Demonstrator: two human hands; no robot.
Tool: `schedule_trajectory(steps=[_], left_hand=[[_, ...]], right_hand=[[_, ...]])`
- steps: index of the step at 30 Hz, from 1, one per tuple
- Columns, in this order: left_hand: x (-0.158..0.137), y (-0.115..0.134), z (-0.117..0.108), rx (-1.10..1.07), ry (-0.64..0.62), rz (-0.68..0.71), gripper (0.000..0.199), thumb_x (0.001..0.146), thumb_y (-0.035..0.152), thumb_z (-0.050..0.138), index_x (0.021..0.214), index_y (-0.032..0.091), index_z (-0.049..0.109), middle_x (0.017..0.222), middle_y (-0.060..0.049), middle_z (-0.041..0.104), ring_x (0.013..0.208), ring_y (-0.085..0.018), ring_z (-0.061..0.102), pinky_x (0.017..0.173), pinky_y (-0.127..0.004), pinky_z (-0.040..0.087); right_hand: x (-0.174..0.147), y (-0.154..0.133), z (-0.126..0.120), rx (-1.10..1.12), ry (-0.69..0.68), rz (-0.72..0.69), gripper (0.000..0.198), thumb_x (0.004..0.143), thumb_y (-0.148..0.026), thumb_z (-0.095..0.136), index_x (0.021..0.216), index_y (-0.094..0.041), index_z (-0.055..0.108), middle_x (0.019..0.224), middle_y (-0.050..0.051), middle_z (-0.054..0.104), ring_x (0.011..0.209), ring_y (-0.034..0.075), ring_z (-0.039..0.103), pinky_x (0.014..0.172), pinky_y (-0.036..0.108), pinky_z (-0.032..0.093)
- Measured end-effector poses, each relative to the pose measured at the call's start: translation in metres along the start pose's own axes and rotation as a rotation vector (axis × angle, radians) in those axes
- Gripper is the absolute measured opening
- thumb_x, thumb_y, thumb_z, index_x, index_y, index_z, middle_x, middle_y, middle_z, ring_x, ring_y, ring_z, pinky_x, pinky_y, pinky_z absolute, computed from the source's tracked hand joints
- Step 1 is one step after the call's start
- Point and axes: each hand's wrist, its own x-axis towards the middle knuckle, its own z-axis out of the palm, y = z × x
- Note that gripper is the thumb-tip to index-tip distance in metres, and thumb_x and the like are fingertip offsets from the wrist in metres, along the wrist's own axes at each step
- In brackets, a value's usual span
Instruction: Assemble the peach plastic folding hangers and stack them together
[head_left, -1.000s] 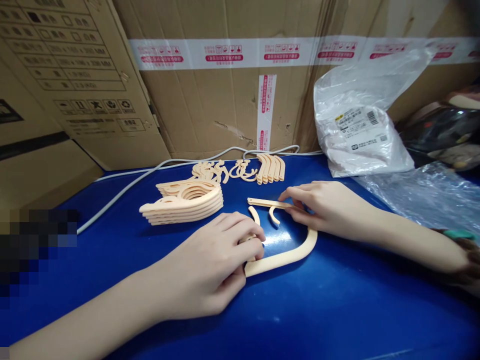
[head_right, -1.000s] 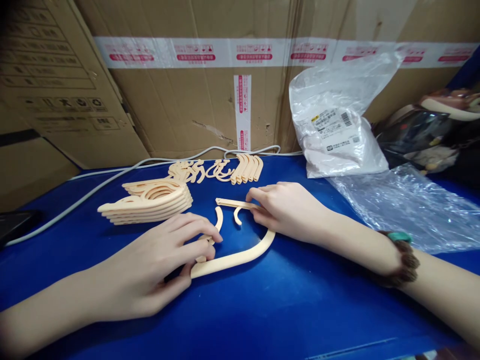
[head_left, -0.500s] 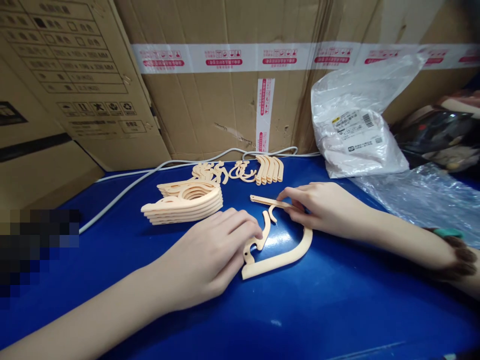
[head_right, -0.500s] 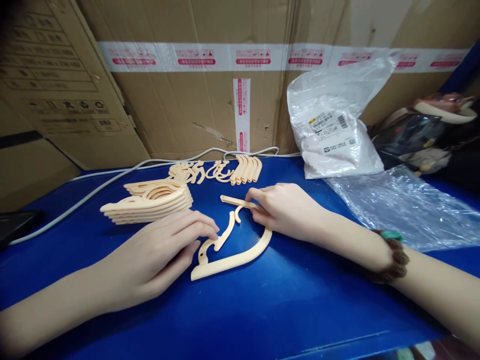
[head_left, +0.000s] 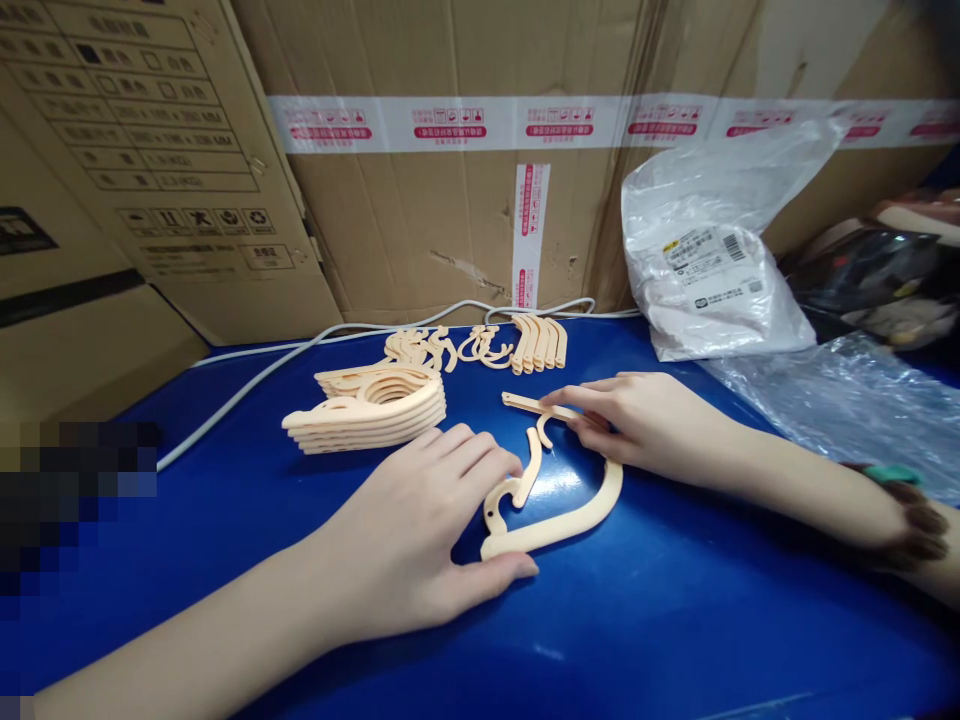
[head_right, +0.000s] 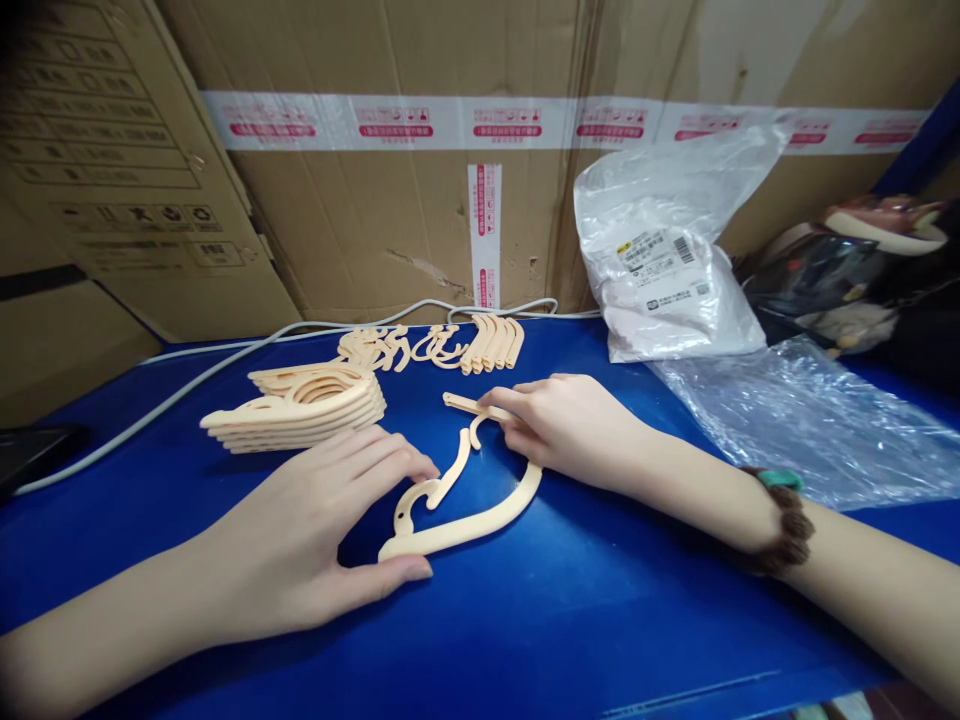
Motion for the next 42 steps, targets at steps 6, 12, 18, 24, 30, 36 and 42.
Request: schedule_trajectory(steps=[6,12,18,24,30,36,42], left_hand=[[-0.002,0.0,0.0,-0.145,-0.029,-0.104,0.033,0.079,0.042,0.068,0.1,0.021,0.054,0.102,-0.002,0.059,0.089,-0.02,0.054,0.076,-0.034,0.043],[-0.002,-0.002,0.001,-0.279,-0.047,-0.217,0.035,0.077,0.041,0.071,0.1,0.023,0.054,0.103,0.0,0.059,0.092,-0.019,0.055,0.079,-0.032,0.045],[0.0,0.0,-0.002,-0.318,-0.087,-0.22,0.032,0.078,0.035,0.071,0.101,0.023,0.053,0.101,0.001,0.059,0.091,-0.019,0.054,0.077,-0.031,0.045],[0.0,0.002,-0.005,-0.338,-0.107,-0.192,0.027,0.079,0.029,0.068,0.102,0.023,0.054,0.102,0.0,0.06,0.092,-0.019,0.054,0.079,-0.032,0.045],[-0.002,-0.002,-0.004,-0.457,-0.125,-0.213,0.032,0.076,0.023,0.07,0.105,0.027,0.058,0.101,0.002,0.059,0.093,-0.017,0.055,0.08,-0.028,0.045],[-0.002,-0.006,-0.004,-0.499,-0.124,-0.18,0.044,0.071,0.003,0.055,0.108,0.027,0.057,0.1,0.004,0.061,0.086,-0.013,0.056,0.074,-0.024,0.045],[-0.002,-0.008,-0.001,-0.072,0.045,0.037,0.031,0.084,0.005,0.046,0.109,0.022,0.054,0.109,-0.003,0.061,0.098,-0.02,0.054,0.085,-0.034,0.042]], right_hand=[[0.001,-0.001,0.001,0.003,-0.009,0.017,0.035,0.088,-0.019,0.048,0.121,-0.022,0.061,0.087,0.004,0.072,0.074,0.018,0.066,0.066,0.027,0.044],[0.001,-0.001,0.003,-0.018,-0.013,0.049,0.033,0.088,-0.021,0.048,0.119,-0.021,0.061,0.083,0.005,0.072,0.074,0.02,0.066,0.065,0.027,0.043],[0.001,-0.003,0.002,0.011,-0.032,0.062,0.034,0.088,-0.02,0.048,0.12,-0.021,0.061,0.089,0.005,0.072,0.076,0.02,0.067,0.066,0.028,0.044],[0.001,-0.003,0.002,0.041,-0.034,-0.019,0.034,0.091,-0.019,0.047,0.122,-0.022,0.058,0.097,0.004,0.073,0.078,0.019,0.068,0.07,0.029,0.045],[0.0,-0.004,0.002,0.036,-0.04,-0.067,0.033,0.093,-0.02,0.045,0.124,-0.022,0.057,0.108,0.006,0.071,0.084,0.02,0.068,0.072,0.03,0.046],[-0.002,-0.005,0.0,0.081,-0.067,-0.138,0.035,0.094,-0.021,0.045,0.127,-0.021,0.055,0.111,0.006,0.07,0.084,0.02,0.068,0.072,0.029,0.046],[-0.006,-0.01,-0.008,0.263,-0.146,-0.159,0.037,0.093,-0.019,0.046,0.129,-0.022,0.052,0.088,0.002,0.071,0.07,0.014,0.064,0.062,0.023,0.043]])
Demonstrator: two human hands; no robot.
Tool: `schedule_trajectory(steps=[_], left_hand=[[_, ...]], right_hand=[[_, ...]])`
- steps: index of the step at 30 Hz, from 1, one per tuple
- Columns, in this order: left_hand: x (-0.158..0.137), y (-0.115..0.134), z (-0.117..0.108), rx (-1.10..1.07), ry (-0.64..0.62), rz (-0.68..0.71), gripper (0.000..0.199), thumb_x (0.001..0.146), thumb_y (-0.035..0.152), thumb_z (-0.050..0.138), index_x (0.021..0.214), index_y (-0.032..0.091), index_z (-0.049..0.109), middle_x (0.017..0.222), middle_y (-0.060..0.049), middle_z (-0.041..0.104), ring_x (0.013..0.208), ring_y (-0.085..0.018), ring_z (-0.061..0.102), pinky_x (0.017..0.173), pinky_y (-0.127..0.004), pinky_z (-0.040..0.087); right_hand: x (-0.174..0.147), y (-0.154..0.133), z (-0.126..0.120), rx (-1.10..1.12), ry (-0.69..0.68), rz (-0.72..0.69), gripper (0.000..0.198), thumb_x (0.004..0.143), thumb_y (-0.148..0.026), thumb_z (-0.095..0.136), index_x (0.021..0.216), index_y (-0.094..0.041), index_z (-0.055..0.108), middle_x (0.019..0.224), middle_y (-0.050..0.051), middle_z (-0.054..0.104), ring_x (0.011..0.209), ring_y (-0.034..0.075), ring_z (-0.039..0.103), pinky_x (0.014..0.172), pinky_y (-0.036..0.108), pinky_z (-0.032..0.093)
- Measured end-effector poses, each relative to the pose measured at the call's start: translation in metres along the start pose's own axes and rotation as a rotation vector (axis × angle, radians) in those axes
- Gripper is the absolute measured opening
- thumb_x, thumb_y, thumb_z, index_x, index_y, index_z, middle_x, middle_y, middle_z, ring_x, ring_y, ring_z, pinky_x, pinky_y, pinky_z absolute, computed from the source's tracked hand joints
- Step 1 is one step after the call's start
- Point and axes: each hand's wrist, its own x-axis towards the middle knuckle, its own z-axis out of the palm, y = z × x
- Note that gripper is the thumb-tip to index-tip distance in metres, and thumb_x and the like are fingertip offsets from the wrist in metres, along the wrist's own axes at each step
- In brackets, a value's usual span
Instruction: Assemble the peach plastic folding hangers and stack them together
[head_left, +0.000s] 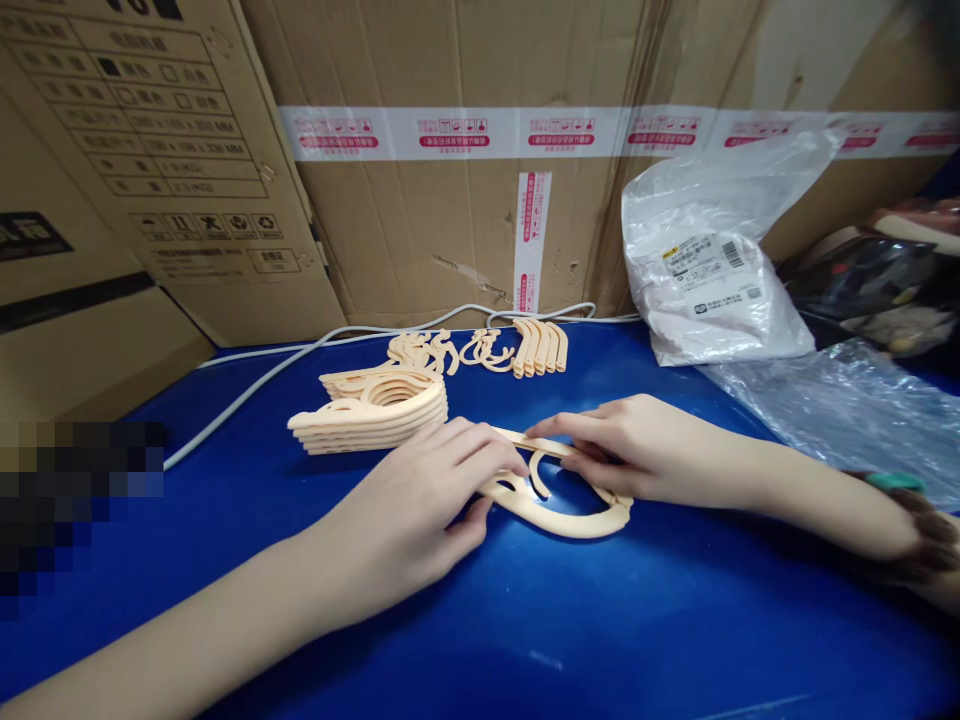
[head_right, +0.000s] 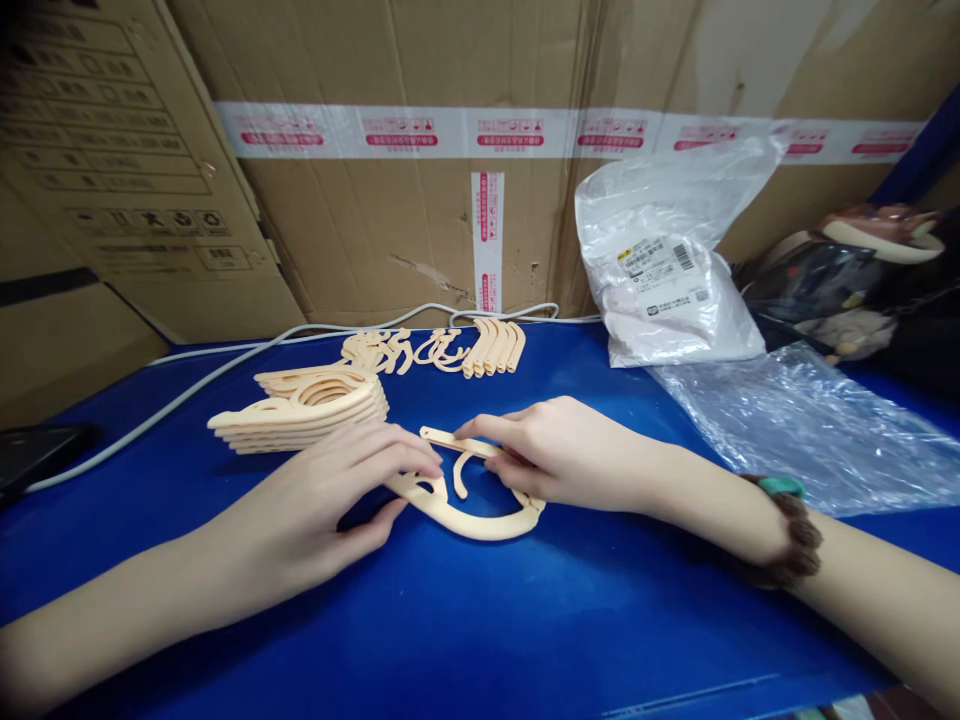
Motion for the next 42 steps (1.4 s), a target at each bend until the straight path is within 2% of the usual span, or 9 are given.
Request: schedule_trajectory(steps=[3,7,14,20,24,28,33,39,42], left_hand=[[0.001,0.0,0.001,0.272,0.072,0.058,0.015,0.092,0.011,0.041,0.093,0.017,0.055,0.088,-0.005,0.06,0.079,-0.02,0.054,0.07,-0.033,0.041],[0.0,0.0,0.002,0.345,0.059,0.042,0.019,0.091,0.012,0.042,0.074,0.018,0.047,0.07,-0.001,0.052,0.062,-0.017,0.048,0.056,-0.029,0.033],[-0.002,0.002,0.001,0.313,0.04,-0.037,0.016,0.092,0.016,0.043,0.076,0.019,0.047,0.073,0.001,0.053,0.061,-0.016,0.05,0.053,-0.028,0.031],[-0.004,0.007,0.002,0.276,0.03,-0.149,0.012,0.092,0.029,0.05,0.087,0.018,0.054,0.08,0.0,0.059,0.07,-0.019,0.057,0.055,-0.029,0.035],[-0.004,0.005,0.005,0.245,0.02,-0.18,0.01,0.09,0.027,0.055,0.094,0.018,0.057,0.088,-0.001,0.062,0.082,-0.02,0.059,0.065,-0.03,0.041],[-0.004,-0.001,0.006,0.204,0.039,-0.216,0.013,0.095,0.022,0.047,0.095,0.019,0.06,0.089,0.0,0.064,0.082,-0.018,0.061,0.068,-0.03,0.044],[-0.005,-0.005,0.005,0.281,0.07,-0.176,0.014,0.094,0.019,0.049,0.092,0.018,0.064,0.086,-0.001,0.068,0.08,-0.02,0.063,0.067,-0.033,0.047],[-0.008,-0.008,0.005,0.493,0.079,-0.079,0.015,0.091,0.014,0.052,0.092,0.015,0.066,0.09,-0.006,0.07,0.077,-0.024,0.065,0.062,-0.035,0.05],[-0.009,-0.007,0.004,0.551,0.076,-0.074,0.014,0.089,0.012,0.052,0.089,0.014,0.066,0.091,-0.007,0.07,0.078,-0.025,0.066,0.061,-0.035,0.052]], right_hand=[[0.0,-0.004,-0.001,0.056,-0.024,0.008,0.038,0.092,-0.019,0.047,0.13,-0.022,0.051,0.082,0.0,0.068,0.064,0.012,0.061,0.058,0.021,0.039],[0.001,-0.009,-0.001,0.065,-0.037,0.013,0.04,0.093,-0.021,0.048,0.132,-0.021,0.049,0.076,-0.001,0.065,0.058,0.012,0.057,0.054,0.021,0.035],[0.001,-0.017,0.004,0.046,-0.017,0.022,0.034,0.095,-0.028,0.047,0.128,-0.019,0.051,0.067,-0.002,0.059,0.058,0.013,0.055,0.054,0.023,0.033],[-0.002,-0.035,0.005,0.239,-0.057,-0.168,0.035,0.096,-0.021,0.046,0.131,-0.02,0.045,0.094,0.0,0.063,0.074,0.011,0.056,0.066,0.02,0.039],[-0.002,-0.037,0.01,0.113,-0.003,-0.185,0.031,0.094,-0.017,0.047,0.125,-0.019,0.05,0.107,0.004,0.06,0.081,0.012,0.057,0.069,0.022,0.041],[0.0,-0.021,0.017,-0.122,0.124,-0.068,0.023,0.096,-0.023,0.039,0.108,-0.015,0.057,0.096,0.007,0.058,0.073,0.017,0.057,0.063,0.028,0.042],[0.003,-0.01,0.015,-0.08,0.091,0.042,0.029,0.096,-0.038,0.044,0.111,-0.017,0.058,0.095,0.005,0.058,0.074,0.017,0.06,0.064,0.029,0.044],[0.004,-0.015,0.01,0.089,0.01,-0.1,0.032,0.098,-0.041,0.041,0.091,-0.019,0.062,0.081,0.001,0.06,0.071,0.013,0.056,0.064,0.026,0.039],[0.004,-0.016,0.01,0.16,-0.002,-0.146,0.028,0.099,-0.037,0.043,0.091,-0.019,0.062,0.078,0.0,0.062,0.07,0.012,0.056,0.063,0.025,0.039]])
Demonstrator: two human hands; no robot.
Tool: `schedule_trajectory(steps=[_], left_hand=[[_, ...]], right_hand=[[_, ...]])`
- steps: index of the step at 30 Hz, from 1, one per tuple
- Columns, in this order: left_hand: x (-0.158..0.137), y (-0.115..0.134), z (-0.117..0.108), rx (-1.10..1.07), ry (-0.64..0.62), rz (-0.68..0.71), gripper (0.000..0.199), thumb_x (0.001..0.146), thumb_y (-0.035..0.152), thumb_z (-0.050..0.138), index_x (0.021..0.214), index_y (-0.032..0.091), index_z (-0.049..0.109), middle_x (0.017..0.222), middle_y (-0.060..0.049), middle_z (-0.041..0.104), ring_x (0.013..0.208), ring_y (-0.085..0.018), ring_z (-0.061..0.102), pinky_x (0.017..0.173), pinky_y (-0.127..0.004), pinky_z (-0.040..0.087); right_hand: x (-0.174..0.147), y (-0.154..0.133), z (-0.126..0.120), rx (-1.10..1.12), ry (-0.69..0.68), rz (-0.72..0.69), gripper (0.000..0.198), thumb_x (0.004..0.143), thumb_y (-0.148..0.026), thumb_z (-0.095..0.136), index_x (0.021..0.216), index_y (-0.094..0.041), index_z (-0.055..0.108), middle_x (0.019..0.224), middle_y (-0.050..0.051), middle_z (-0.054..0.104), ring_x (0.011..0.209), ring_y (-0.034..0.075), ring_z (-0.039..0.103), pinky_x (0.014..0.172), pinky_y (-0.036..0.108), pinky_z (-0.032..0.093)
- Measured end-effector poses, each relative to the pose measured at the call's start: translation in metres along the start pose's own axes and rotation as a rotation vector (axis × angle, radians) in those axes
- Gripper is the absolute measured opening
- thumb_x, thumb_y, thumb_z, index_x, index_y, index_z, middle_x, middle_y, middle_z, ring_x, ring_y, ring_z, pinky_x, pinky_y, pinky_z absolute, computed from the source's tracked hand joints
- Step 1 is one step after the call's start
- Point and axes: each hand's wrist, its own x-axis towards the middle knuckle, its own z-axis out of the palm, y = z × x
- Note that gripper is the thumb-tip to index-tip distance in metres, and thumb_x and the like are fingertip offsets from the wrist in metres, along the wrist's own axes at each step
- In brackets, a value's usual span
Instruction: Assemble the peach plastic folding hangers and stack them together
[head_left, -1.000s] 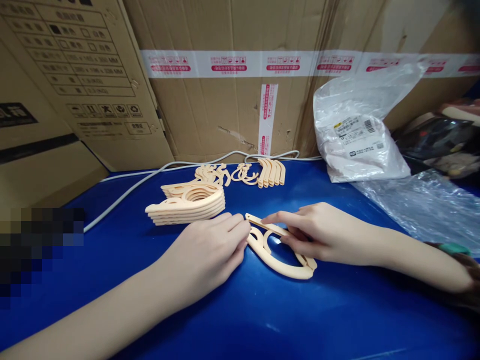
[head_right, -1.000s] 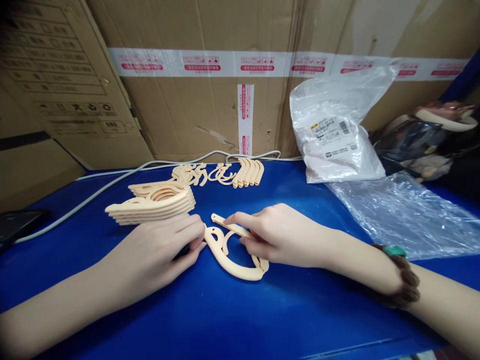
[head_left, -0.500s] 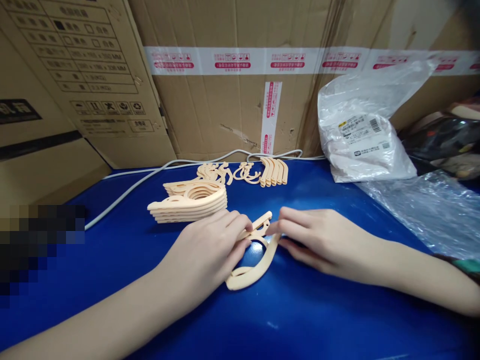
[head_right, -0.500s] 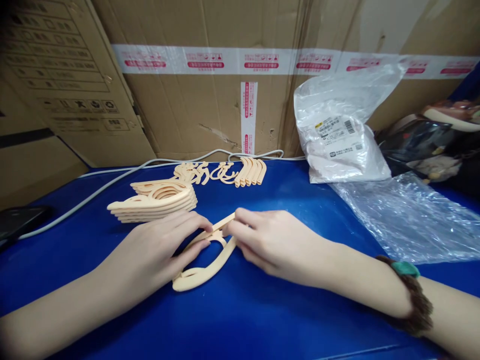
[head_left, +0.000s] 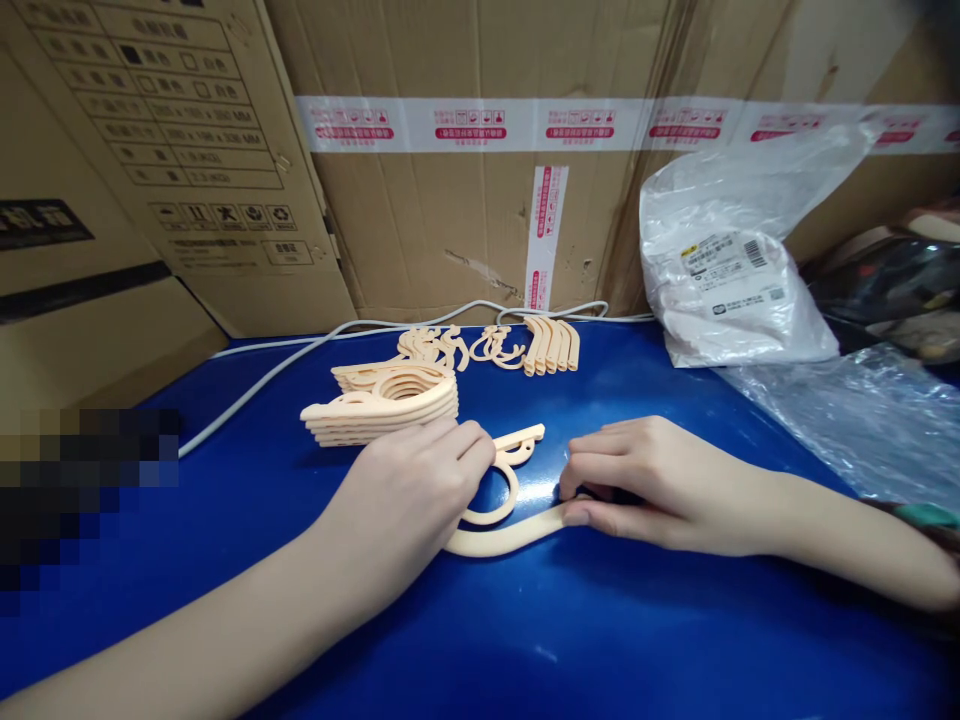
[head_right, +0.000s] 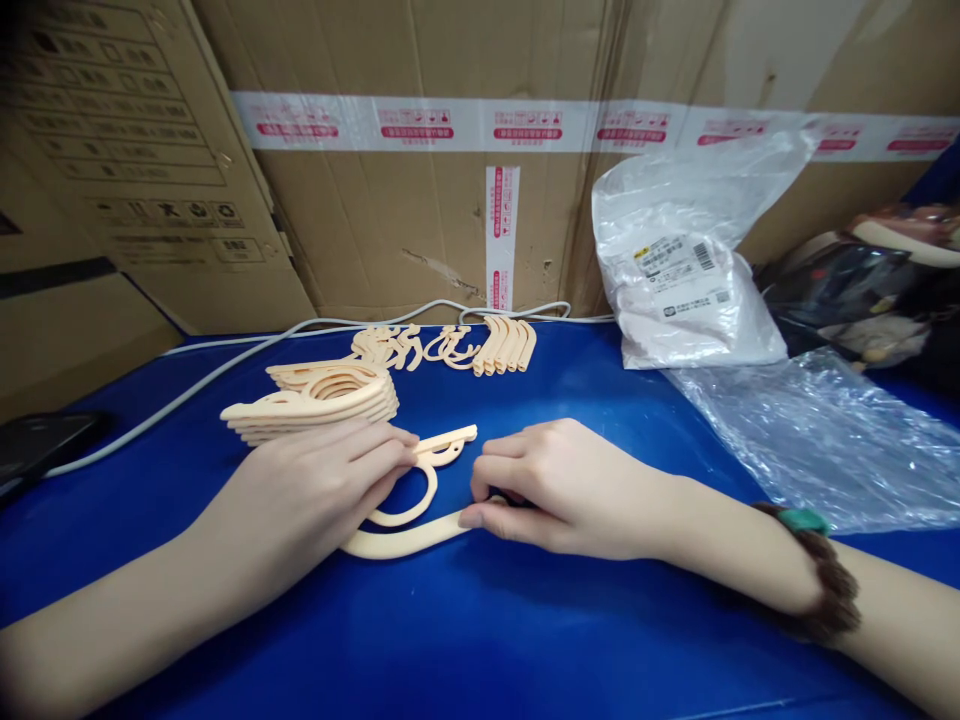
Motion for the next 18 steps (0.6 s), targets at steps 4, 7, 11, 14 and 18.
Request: schedule_trajectory(steps=[4,7,11,14,18], left_hand=[[0.001,0.0,-0.003,0.052,-0.011,-0.003,0.014,0.088,0.011,0.053,0.085,0.015,0.067,0.084,-0.006,0.07,0.074,-0.024,0.067,0.059,-0.034,0.053],[0.001,0.001,-0.005,0.101,-0.038,0.024,0.014,0.084,0.008,0.055,0.088,0.014,0.068,0.088,-0.007,0.071,0.074,-0.024,0.067,0.059,-0.034,0.055],[0.001,0.004,-0.009,0.153,-0.055,0.049,0.021,0.081,0.004,0.054,0.092,0.013,0.068,0.091,-0.008,0.072,0.075,-0.025,0.068,0.061,-0.034,0.056],[-0.001,0.008,-0.01,0.144,-0.059,0.069,0.023,0.083,0.003,0.049,0.093,0.013,0.068,0.095,-0.009,0.072,0.08,-0.024,0.068,0.065,-0.032,0.057],[-0.002,0.015,-0.008,-0.073,0.011,0.143,0.026,0.093,0.009,0.042,0.101,0.012,0.066,0.108,-0.01,0.069,0.098,-0.024,0.064,0.08,-0.035,0.056]], right_hand=[[0.001,0.001,0.002,0.056,0.075,0.022,0.022,0.097,-0.033,0.047,0.095,-0.018,0.062,0.082,0.0,0.065,0.071,0.011,0.057,0.064,0.024,0.04],[0.003,0.002,0.003,0.076,0.152,0.068,0.022,0.097,-0.032,0.047,0.093,-0.017,0.063,0.079,0.0,0.064,0.067,0.01,0.056,0.062,0.024,0.04],[0.014,0.005,-0.001,0.005,0.229,0.108,0.019,0.096,-0.028,0.048,0.094,-0.017,0.063,0.084,0.001,0.067,0.07,0.011,0.057,0.064,0.024,0.039],[0.032,0.011,-0.012,-0.126,0.231,0.157,0.019,0.093,-0.03,0.051,0.093,-0.018,0.065,0.078,0.001,0.066,0.067,0.012,0.057,0.061,0.025,0.037],[0.072,0.026,-0.03,-0.252,0.261,0.183,0.024,0.091,-0.031,0.05,0.093,-0.016,0.069,0.081,0.004,0.07,0.07,0.014,0.06,0.063,0.025,0.037]])
